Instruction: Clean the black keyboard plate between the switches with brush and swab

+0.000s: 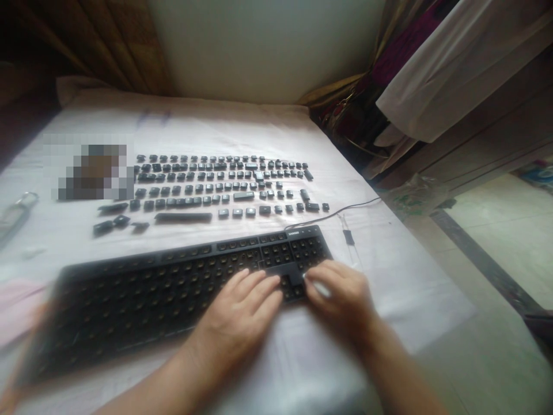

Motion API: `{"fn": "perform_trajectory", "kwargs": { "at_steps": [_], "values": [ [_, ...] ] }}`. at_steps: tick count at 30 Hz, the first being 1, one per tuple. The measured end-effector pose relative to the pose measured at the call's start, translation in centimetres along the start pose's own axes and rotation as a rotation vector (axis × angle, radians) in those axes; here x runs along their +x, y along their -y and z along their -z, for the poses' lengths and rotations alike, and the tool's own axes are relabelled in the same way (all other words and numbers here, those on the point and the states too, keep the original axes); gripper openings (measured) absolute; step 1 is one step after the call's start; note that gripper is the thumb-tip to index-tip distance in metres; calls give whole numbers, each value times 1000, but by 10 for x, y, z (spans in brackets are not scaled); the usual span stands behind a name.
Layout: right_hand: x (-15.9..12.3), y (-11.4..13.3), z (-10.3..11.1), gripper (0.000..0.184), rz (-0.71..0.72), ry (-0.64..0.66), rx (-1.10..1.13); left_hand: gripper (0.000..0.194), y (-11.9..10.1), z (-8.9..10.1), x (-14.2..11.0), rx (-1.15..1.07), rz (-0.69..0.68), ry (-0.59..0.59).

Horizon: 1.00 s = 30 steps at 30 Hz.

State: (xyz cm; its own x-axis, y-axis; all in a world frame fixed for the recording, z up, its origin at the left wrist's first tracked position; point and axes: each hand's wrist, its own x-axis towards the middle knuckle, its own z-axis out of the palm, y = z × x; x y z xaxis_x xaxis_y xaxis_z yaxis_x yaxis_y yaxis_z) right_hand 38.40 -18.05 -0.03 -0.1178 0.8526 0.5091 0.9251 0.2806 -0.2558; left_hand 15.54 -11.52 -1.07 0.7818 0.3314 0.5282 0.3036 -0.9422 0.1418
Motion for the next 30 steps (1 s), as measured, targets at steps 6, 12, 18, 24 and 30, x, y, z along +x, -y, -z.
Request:
{"fn": "perform_trajectory", "kwargs": {
  "at_steps": [6, 12, 18, 24, 30],
  "values": [
    [-2, -2, 1, 12, -27, -116, 41, 31, 0, 2, 1, -1, 12, 3],
    [-7, 11, 9, 5, -444, -291, 410, 30, 0, -3, -1, 28, -11, -29],
    [-6, 48, 13, 28, -701, -188, 893, 26, -5, 18, 3, -135, 90, -47],
    [1, 86, 12, 34, -594, -167, 896, 21, -23, 51, 7, -627, 416, -142],
    [1, 116, 5, 34, -491, -105, 939, 20, -43, 60, -4, -976, 677, -222]
  ]
}}
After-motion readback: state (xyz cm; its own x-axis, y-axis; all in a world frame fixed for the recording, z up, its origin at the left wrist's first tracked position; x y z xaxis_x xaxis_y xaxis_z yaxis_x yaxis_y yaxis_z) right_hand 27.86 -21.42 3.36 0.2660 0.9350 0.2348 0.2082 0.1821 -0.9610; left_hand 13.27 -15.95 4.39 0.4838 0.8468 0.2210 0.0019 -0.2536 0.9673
